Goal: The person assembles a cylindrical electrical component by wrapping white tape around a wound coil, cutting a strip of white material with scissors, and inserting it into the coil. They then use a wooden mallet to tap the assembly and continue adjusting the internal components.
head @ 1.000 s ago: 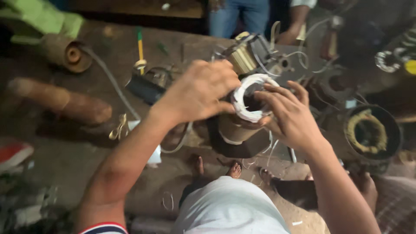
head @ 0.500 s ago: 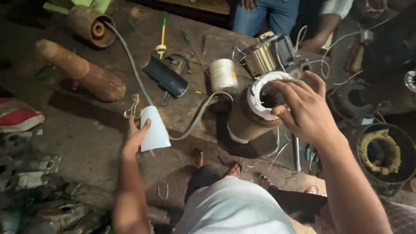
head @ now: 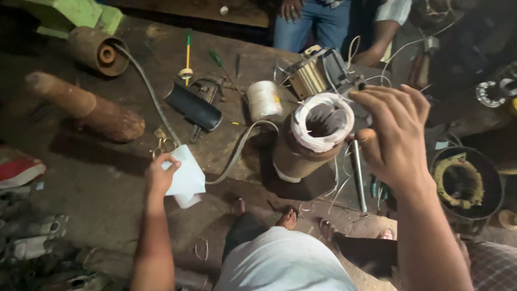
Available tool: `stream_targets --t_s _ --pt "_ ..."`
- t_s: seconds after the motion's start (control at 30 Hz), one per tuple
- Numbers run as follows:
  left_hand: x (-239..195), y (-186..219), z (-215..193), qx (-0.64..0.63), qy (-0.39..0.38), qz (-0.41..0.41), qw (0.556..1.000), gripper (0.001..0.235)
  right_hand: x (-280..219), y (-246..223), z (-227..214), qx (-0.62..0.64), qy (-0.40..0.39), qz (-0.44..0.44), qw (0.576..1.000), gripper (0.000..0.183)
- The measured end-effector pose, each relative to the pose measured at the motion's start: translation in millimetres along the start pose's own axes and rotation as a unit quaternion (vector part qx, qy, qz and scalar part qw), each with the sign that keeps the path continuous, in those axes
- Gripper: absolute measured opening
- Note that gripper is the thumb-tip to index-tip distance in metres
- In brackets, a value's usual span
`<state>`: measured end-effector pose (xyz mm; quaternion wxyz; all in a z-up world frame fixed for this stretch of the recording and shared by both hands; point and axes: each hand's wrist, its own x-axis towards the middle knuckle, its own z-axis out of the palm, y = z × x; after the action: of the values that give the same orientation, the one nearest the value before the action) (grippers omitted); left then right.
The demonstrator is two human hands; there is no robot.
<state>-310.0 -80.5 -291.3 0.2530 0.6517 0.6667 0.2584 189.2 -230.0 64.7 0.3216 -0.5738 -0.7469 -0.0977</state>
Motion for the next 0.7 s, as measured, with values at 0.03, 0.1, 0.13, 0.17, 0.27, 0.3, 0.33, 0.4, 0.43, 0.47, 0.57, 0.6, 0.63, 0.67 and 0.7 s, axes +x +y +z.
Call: stream_targets --t_s 0.03,0.1,0.13,0.17,0.27,0.3,0.33,0.4,0.43,0.47,0.57,0.6,0.63,0.67,0.7 --pt "0 2 -4 0.002 -0.002 -0.005 1.0 0.025 1 -7 1 -0.008 0.005 0.008 1.0 0.059" --pt "-1 6 -13 -0.008 -0.005 -0.005 1.0 0.029 6 -26 4 -0.025 0.016 0.023 0.999 0.053" --pt "1 9 -17 -0.021 -0.003 0.002 1.0 0.037 12 -37 7 -0.054 0.028 0.023 0.998 0.048" --pt "2 11 -26 -0.033 -0.001 0.009 0.999 0.045 17 -51 11 -0.082 0.04 0.023 0.996 0.042" --pt "-3 14 -63 -0.058 0.067 0.155 0.984 0.055 27 -88 29 -0.059 0.085 0.003 0.995 0.029" --pt "-9 13 -80 -0.072 0.055 0.086 0.992 0.049 31 -98 39 -0.034 0.1 -0.006 0.994 0.025" --pt "-18 10 -103 -0.085 0.044 0.017 0.995 0.043 36 -104 52 -0.033 0.086 -0.025 0.995 0.025" --pt "-34 7 -146 -0.134 0.046 -0.065 0.988 0.033 41 -113 82 -0.032 0.058 -0.061 0.996 0.024" --pt "-40 7 -167 -0.169 0.06 -0.079 0.981 0.032 43 -116 102 -0.003 0.06 -0.052 0.997 0.024" --pt "-47 8 -184 -0.177 0.076 -0.084 0.978 0.031 44 -118 123 0.024 0.059 -0.042 0.997 0.024" --pt "-62 14 -230 -0.29 0.11 -0.093 0.946 0.037 40 -136 203 0.158 -0.004 -0.033 0.987 0.031" --pt "-65 18 -244 -0.382 0.11 -0.091 0.913 0.045 40 -144 235 0.186 -0.074 -0.032 0.979 0.034" --pt "-64 22 -254 -0.471 0.109 -0.088 0.871 0.054 41 -152 269 0.213 -0.143 -0.03 0.966 0.037" --pt "-63 26 -265 -0.455 0.106 -0.066 0.882 0.055 40 -164 303 0.228 -0.176 0.004 0.958 0.027" --pt "-68 31 -277 -0.438 0.103 -0.044 0.892 0.055 38 -174 335 0.243 -0.209 0.039 0.947 0.02"
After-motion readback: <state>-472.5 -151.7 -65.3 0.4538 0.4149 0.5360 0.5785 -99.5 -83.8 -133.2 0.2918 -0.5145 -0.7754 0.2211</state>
